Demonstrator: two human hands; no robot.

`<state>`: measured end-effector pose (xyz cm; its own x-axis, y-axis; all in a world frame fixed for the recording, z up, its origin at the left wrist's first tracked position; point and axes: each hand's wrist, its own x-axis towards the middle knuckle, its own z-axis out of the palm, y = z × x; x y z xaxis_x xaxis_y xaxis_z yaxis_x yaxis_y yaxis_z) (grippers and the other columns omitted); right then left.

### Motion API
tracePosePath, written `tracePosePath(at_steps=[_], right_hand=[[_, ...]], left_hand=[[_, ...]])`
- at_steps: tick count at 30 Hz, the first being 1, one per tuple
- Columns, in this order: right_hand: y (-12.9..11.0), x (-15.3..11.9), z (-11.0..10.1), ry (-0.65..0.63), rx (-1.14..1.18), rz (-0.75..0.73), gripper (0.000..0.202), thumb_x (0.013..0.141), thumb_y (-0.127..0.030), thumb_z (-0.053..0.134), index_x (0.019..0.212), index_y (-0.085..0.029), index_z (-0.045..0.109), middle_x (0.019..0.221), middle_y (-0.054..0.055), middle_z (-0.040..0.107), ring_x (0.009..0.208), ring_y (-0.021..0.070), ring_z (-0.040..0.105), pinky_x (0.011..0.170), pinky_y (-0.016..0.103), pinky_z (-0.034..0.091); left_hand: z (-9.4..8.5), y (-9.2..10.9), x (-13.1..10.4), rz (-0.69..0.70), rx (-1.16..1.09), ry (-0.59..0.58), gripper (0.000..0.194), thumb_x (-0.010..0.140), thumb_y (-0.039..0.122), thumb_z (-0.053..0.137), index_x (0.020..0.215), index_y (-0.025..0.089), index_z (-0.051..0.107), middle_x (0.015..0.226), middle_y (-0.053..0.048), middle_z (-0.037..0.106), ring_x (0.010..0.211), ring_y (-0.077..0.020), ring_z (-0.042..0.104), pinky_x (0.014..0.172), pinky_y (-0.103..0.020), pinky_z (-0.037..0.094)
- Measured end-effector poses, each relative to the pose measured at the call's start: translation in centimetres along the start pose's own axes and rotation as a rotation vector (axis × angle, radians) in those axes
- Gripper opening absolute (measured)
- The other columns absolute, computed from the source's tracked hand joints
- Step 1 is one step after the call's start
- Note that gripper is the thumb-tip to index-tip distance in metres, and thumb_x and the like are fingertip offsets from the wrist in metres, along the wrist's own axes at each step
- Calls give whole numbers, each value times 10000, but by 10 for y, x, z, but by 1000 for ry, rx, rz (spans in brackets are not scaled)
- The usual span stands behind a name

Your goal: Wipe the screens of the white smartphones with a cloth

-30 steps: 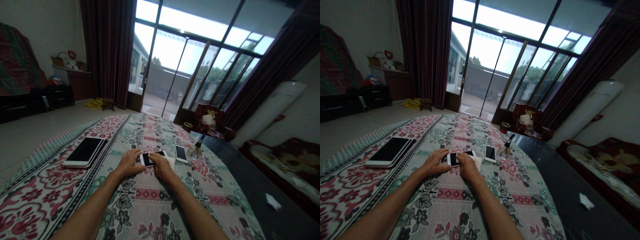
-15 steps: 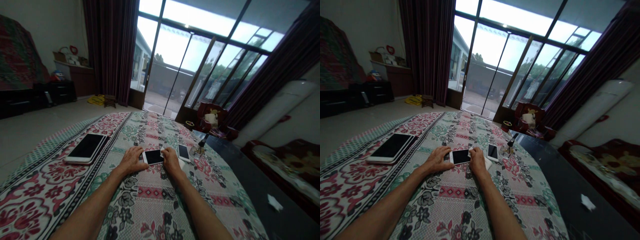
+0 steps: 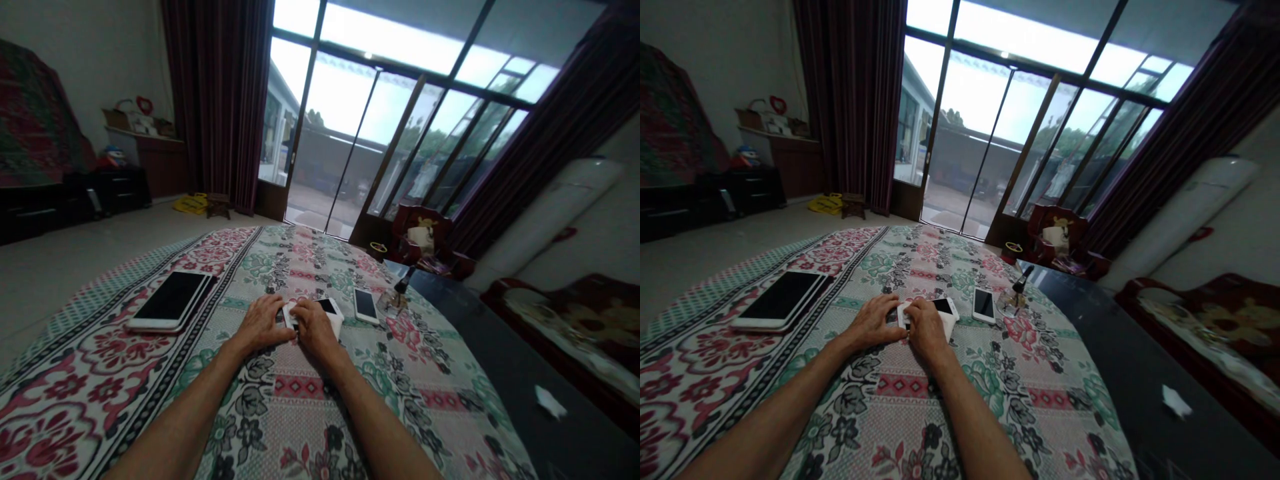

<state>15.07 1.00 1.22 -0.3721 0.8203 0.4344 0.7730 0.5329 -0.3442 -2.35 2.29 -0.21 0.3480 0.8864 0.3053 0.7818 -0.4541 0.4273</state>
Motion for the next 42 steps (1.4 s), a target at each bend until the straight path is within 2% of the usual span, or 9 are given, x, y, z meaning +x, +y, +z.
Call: tracePosePath(at_steps=[5,9,13,17,21,24,28,35,42], right_hand=[[30,-6,-16,97,-97,180,311,812,-15,496,944,-177,725,1026,93,672,989,207,562,910,312,418],[43,-8,-21,123,-115,201,325,810,-7,483,962,-173,716,1050,100,687,1021,218,573,947,342,411],[37,-6,-17,98,-113,168,359,802,10,467,1005,-175,699,1093,97,684,1025,211,572,958,345,402],[19,-3,-10,28,-87,64,347,817,4,466,1026,-169,682,1115,93,671,1025,208,554,955,329,388],[0,0,0,-13,-45,-73,284,843,-38,495,1020,-181,666,1099,77,663,1026,202,536,948,308,378],[-6,2,4,-47,-26,-118,259,839,-48,515,993,-191,665,1060,62,670,997,198,540,916,301,390],[-1,4,1,-12,-12,-73,313,814,-3,486,973,-184,684,1061,74,683,1005,197,557,937,314,385],[22,1,-9,74,-100,139,370,784,20,457,986,-165,707,1099,113,689,1019,228,569,938,347,402],[14,6,-5,39,-70,48,364,804,11,459,1007,-178,695,1105,90,685,1034,211,561,958,333,389]], left_hand=[[0,-1,0,-7,2,-11,642,655,485,722,1212,194,593,1379,-120,528,1299,-322,446,1090,-463,333],[1,-1,0,-12,-14,-6,643,658,482,726,1211,189,584,1376,-131,532,1301,-322,444,1092,-473,324],[-2,0,2,-42,-22,-11,639,634,467,749,1192,197,593,1374,-123,532,1301,-320,450,1095,-460,331],[-3,1,3,-54,-13,-30,639,625,465,759,1175,174,617,1364,-142,536,1298,-328,458,1099,-450,341],[0,0,3,-40,-18,6,631,613,450,778,1163,178,631,1340,-135,558,1285,-325,475,1095,-439,357],[2,-1,2,-19,-32,45,602,619,434,776,1146,175,642,1324,-129,571,1262,-324,497,1089,-431,371],[-1,2,1,-33,-42,25,613,615,440,780,1148,171,642,1342,-143,557,1277,-326,484,1096,-441,362],[-4,3,2,-47,-58,18,589,624,406,766,1153,177,646,1338,-125,561,1275,-332,484,1094,-450,363],[-2,4,2,-46,-29,26,564,650,417,746,1153,178,659,1331,-124,567,1262,-323,494,1090,-433,362]])
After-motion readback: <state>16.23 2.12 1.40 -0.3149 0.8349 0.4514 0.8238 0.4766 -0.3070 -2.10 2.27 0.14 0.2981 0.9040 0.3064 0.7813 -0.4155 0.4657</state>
